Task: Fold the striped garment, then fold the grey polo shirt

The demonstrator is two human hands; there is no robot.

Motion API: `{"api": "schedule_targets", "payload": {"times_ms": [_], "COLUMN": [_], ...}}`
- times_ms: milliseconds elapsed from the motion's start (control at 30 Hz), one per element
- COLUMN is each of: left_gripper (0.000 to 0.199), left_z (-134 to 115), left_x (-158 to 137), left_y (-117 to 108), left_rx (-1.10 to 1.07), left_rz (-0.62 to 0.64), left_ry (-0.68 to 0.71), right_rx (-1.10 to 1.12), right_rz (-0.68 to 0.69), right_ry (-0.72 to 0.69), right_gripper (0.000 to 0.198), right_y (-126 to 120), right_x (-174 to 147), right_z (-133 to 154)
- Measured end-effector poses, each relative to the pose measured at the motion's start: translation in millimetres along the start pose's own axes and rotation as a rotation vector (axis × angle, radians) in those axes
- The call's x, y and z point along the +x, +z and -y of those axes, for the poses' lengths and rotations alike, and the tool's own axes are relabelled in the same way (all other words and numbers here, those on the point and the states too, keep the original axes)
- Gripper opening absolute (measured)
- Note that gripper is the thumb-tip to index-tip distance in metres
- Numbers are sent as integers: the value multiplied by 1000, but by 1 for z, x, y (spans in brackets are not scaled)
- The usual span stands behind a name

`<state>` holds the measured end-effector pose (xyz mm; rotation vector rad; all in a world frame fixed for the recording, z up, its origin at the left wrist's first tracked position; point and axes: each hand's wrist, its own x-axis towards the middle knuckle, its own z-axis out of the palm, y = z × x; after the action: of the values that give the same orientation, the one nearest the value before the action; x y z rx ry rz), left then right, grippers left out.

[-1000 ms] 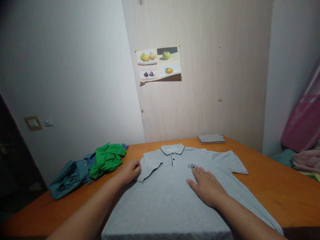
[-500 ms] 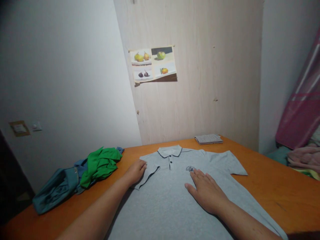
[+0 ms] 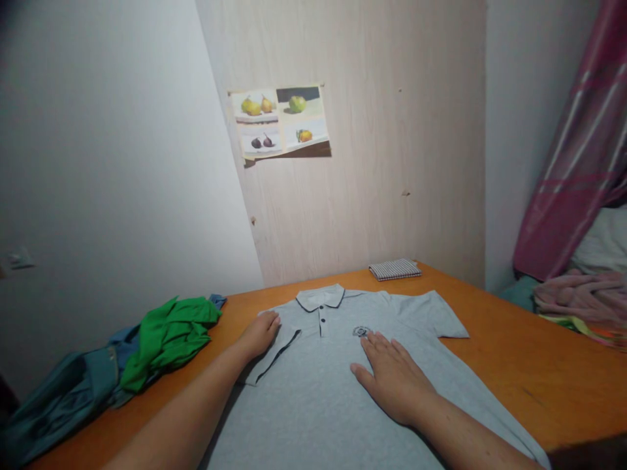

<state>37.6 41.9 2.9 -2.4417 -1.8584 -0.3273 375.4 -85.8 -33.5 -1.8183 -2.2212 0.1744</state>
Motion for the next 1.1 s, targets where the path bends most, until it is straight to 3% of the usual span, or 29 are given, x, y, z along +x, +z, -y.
{"api": "schedule_targets", "payload": {"times_ms": [167,333,467,700,1100], "left_gripper": [52,49,45,39,45], "left_z": [8,7,-3,-10,-7], "left_x": [7,21,39,72,85], "left_y": [16,3,-7,-1,20], "left_rx": [32,35,32,52,63], "left_rz": [71,122,51,-50,34], "left_ry": [-26,-25,-38,-71,-99], "right_rx": [28,44,53,54,93], "right_rz": [-2,2,-13,8,13], "right_ry": [-7,-3,-2,13,20], "right_gripper": [82,81,80,80,79], "right_y": [0,-2,-3,-6,-9], "right_x": [0,-2,-3,-3,-5], "right_z": [0,2,3,5,6]}}
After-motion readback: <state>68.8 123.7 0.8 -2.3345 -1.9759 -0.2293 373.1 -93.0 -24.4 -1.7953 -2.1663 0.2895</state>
